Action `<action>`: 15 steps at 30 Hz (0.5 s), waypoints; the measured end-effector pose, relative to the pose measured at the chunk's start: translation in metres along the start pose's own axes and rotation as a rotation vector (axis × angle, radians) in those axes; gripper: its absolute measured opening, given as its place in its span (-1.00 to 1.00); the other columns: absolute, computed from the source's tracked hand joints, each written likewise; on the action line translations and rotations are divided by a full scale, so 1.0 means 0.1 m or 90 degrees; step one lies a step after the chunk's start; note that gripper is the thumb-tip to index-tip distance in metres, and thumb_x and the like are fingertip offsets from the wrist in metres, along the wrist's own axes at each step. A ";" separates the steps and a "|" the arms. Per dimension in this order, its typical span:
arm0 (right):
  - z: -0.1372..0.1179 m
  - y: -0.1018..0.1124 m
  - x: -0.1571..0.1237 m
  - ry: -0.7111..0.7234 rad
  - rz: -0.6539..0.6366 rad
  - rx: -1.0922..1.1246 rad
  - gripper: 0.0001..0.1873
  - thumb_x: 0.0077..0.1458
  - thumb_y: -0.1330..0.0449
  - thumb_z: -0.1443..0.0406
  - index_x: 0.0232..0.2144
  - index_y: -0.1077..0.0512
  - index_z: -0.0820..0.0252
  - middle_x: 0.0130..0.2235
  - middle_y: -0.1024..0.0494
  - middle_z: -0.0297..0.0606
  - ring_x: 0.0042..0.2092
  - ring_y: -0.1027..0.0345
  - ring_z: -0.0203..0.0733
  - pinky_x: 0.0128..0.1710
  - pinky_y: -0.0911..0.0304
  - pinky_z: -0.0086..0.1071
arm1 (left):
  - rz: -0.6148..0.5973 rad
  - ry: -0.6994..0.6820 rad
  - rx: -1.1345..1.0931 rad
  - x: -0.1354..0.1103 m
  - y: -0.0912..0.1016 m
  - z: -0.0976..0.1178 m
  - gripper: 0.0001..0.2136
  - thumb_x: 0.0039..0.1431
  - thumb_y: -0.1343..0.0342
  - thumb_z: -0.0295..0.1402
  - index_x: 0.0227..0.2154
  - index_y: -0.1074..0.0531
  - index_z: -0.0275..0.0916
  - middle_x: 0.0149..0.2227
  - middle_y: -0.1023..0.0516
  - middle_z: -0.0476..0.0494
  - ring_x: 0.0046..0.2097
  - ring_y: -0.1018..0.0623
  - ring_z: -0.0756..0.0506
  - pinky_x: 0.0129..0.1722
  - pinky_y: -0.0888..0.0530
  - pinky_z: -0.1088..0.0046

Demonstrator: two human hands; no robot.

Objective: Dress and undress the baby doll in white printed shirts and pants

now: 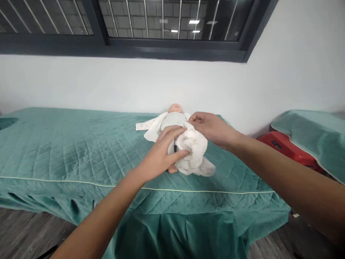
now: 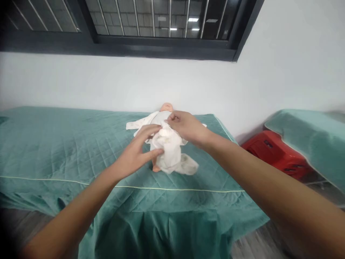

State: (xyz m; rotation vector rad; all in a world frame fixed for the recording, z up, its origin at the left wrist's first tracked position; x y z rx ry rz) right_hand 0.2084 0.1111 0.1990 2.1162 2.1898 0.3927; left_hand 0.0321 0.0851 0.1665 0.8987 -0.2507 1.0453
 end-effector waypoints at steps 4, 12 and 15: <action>-0.39 -0.27 0.04 0.137 -0.080 -0.036 -0.70 0.12 -0.29 0.04 -0.42 -0.50 0.14 -0.43 -0.51 -0.34 -0.42 -0.30 -0.28 -0.46 -0.20 -0.40 | 0.133 -0.050 0.079 0.12 0.41 0.06 -0.80 0.12 -0.19 -0.46 -0.18 -0.42 -0.13 0.03 -0.48 -0.11 0.11 -0.45 -0.17 0.15 -0.42 0.20; -1.21 -0.49 -0.13 0.531 -0.103 -0.324 -0.66 0.13 -0.30 0.08 -0.07 -0.48 0.03 0.00 -0.48 -0.26 0.08 -0.30 -0.04 0.13 -0.19 -0.11 | 0.280 -0.064 0.087 0.37 1.08 0.48 -0.84 0.02 -0.18 -0.57 -0.34 -0.43 -0.22 -0.19 -0.51 0.00 -0.10 -0.51 -0.08 -0.01 -0.48 0.31; -1.44 -0.53 -0.11 0.549 -0.074 -0.368 -0.67 0.06 -0.35 0.09 -0.16 -0.47 0.07 -0.07 -0.45 -0.27 0.02 -0.31 -0.02 0.09 -0.22 -0.11 | 0.326 -0.063 0.147 0.43 1.24 0.67 -0.81 -0.02 -0.17 -0.63 -0.34 -0.46 -0.26 -0.28 -0.50 0.02 -0.22 -0.49 -0.03 -0.06 -0.48 0.32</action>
Point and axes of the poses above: each hand's wrist, its own x-axis towards the middle knuckle, its own y-axis out of the back of the hand, z = x × y, the point moved 5 cm from there along x, towards the middle knuckle
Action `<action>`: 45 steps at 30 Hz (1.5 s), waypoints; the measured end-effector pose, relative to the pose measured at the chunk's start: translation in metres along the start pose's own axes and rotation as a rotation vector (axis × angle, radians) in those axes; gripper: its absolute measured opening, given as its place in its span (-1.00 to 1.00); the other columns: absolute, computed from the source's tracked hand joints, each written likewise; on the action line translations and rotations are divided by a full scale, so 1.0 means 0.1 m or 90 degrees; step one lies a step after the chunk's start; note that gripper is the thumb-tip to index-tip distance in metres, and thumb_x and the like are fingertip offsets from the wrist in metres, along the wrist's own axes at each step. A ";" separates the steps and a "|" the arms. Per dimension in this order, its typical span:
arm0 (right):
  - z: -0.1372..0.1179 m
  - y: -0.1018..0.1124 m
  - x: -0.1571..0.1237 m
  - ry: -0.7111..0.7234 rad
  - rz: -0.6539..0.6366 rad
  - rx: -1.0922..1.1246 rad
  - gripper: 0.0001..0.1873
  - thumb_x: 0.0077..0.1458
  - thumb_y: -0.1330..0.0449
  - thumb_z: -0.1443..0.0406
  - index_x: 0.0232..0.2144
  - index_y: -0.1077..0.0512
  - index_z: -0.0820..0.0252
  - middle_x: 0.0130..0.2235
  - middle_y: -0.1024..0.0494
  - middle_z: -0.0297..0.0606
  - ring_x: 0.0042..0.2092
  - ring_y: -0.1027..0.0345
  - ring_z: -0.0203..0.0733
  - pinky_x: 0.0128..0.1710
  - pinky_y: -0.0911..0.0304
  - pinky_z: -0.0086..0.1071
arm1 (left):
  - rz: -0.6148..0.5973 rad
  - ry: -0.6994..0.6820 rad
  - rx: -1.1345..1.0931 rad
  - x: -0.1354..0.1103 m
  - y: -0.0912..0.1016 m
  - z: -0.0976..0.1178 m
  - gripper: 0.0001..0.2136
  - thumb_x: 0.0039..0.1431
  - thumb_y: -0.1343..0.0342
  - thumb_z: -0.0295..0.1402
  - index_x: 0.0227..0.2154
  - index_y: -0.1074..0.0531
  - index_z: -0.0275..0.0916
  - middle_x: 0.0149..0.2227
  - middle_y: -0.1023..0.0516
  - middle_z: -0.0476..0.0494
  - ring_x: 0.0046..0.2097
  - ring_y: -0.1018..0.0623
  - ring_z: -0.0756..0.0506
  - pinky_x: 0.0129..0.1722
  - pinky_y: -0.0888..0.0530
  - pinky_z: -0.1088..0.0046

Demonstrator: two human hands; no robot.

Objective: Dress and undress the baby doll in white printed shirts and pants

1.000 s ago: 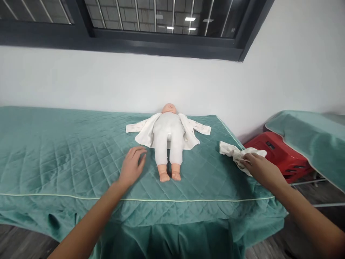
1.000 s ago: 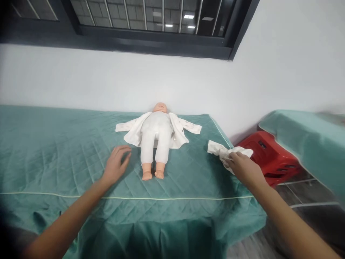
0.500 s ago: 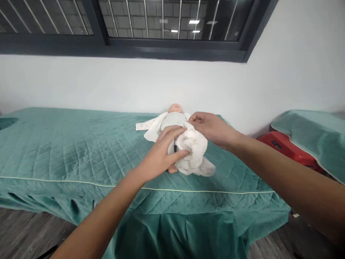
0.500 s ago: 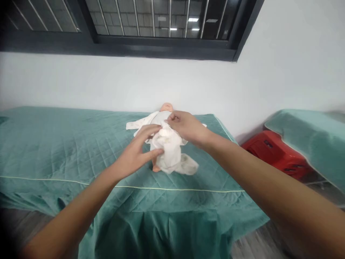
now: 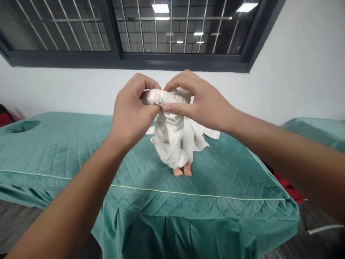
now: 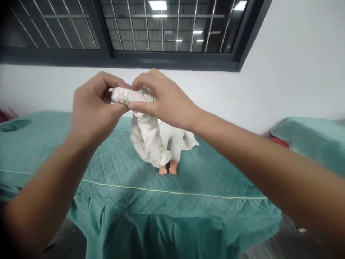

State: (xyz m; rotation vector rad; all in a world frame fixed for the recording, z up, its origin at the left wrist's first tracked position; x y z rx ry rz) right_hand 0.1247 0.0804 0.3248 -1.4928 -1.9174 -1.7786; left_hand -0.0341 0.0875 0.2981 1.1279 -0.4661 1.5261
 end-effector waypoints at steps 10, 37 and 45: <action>0.05 0.16 0.09 -0.029 -0.036 0.019 -0.69 -0.07 -0.43 0.20 -0.27 -0.48 0.15 -0.27 -0.47 -0.35 -0.10 -0.34 -0.07 -0.01 -0.26 -0.13 | -0.048 -0.034 0.036 0.09 0.21 0.21 -0.79 -0.08 -0.29 -0.61 -0.38 -0.49 -0.24 -0.34 -0.49 0.02 -0.18 -0.55 -0.08 0.00 -0.51 0.23; 0.29 0.18 -0.17 -0.079 0.011 0.390 -0.71 0.01 -0.43 0.09 -0.37 -0.49 0.13 -0.35 -0.52 -0.35 -0.30 -0.40 -0.26 -0.29 -0.33 -0.39 | -0.181 0.140 -0.102 0.11 0.14 0.25 -0.74 -0.03 -0.41 -0.23 -0.43 -0.50 -0.29 -0.55 -0.50 0.02 -0.51 -0.55 0.02 -0.63 -0.35 0.65; 0.47 0.20 -0.29 -0.172 0.028 0.483 -0.80 0.16 -0.31 0.17 -0.39 -0.44 0.16 -0.44 -0.41 -0.42 -0.43 -0.30 -0.35 -0.41 -0.23 -0.45 | -0.308 0.225 -0.410 0.05 0.08 -0.10 -0.81 -0.01 -0.34 -0.31 -0.42 -0.50 -0.33 -0.46 -0.56 -0.03 -0.38 -0.65 -0.11 -0.40 -0.50 0.44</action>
Point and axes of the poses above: each hand's wrist, its own x-axis towards the middle knuckle, its own y-axis out of the back of the hand, z = x × y, the point moved 5 cm from there along x, towards the middle knuckle
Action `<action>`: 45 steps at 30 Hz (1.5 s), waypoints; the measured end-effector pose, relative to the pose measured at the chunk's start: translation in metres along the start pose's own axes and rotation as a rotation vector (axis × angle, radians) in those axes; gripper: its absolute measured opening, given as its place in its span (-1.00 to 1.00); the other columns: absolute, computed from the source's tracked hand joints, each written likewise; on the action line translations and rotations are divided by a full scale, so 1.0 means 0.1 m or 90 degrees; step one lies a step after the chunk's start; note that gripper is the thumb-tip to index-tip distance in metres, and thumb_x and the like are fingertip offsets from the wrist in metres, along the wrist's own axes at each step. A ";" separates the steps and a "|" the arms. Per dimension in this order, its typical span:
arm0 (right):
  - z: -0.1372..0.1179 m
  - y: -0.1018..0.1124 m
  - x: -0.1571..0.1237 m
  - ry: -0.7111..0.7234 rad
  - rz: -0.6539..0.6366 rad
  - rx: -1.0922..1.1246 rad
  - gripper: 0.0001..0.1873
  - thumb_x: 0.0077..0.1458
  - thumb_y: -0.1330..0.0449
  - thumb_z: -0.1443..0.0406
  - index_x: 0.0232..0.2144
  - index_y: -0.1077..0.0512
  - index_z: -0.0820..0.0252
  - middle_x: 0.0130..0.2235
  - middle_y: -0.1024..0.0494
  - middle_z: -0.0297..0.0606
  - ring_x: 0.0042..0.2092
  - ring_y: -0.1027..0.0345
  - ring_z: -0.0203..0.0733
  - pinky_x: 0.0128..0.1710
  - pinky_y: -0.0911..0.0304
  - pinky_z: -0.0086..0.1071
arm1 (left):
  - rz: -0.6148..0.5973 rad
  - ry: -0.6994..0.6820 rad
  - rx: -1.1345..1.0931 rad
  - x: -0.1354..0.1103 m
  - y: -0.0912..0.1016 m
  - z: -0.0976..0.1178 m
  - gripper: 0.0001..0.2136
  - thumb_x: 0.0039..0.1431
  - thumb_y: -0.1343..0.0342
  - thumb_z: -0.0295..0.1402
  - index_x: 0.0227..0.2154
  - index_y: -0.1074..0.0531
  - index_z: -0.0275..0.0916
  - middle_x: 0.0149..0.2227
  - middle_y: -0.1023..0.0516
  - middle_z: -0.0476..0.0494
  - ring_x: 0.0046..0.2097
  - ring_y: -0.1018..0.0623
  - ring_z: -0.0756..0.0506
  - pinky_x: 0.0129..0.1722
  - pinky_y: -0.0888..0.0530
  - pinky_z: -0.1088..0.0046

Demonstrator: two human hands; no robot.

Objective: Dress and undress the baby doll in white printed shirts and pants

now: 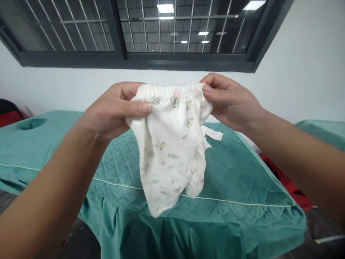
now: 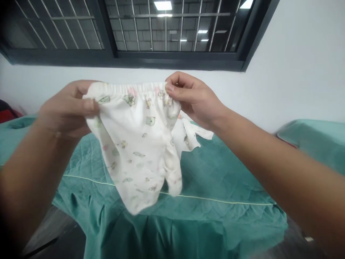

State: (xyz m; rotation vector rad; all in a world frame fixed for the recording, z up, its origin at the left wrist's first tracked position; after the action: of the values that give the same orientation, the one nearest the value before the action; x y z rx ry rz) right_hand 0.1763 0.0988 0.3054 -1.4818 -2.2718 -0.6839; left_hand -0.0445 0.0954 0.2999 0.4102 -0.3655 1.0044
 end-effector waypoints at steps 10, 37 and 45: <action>0.15 -0.23 -0.10 -0.138 -0.169 -0.125 -0.64 0.04 -0.37 0.01 -0.42 -0.49 0.18 -0.46 -0.47 -0.38 -0.41 -0.36 -0.31 -0.41 -0.25 -0.44 | -0.018 0.071 -0.144 0.11 -0.29 -0.35 -0.74 0.26 -0.15 -0.19 -0.26 -0.47 -0.35 -0.36 -0.59 -0.13 -0.24 -0.64 -0.15 -0.29 -0.54 0.39; 1.21 -0.25 -0.64 -0.354 0.073 0.247 -0.54 0.15 -0.25 -0.04 -0.07 -0.51 0.16 -0.29 -0.65 -0.19 -0.26 -0.55 -0.06 -0.28 -0.46 -0.26 | -0.033 0.302 -0.399 -0.13 -0.69 -1.58 -0.76 0.05 -0.34 -0.21 -0.38 -0.55 -0.30 -0.42 -0.59 -0.11 -0.35 -0.57 -0.08 -0.22 -0.52 0.36; 1.35 -0.43 -0.69 -0.383 -0.091 0.087 -0.53 0.03 -0.37 -0.01 -0.21 -0.56 0.26 -0.28 -0.64 -0.18 -0.31 -0.51 -0.13 -0.32 -0.44 -0.28 | 0.058 0.373 -0.447 -0.08 -0.69 -1.71 -0.55 0.19 -0.16 -0.01 -0.10 -0.53 -0.33 -0.30 -0.66 -0.27 -0.22 -0.65 -0.25 -0.19 -0.59 0.24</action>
State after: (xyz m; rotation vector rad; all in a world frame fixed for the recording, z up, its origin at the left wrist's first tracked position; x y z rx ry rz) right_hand 0.1614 0.1087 0.1489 -1.6282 -2.8141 -0.1065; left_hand 0.0298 0.1408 0.1371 -0.5326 -0.1830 0.9677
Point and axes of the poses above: each hand's wrist, its own x-axis towards the middle knuckle, its own y-axis out of the back of the hand, z = x × y, the point moved 5 cm from there along x, towards the middle knuckle
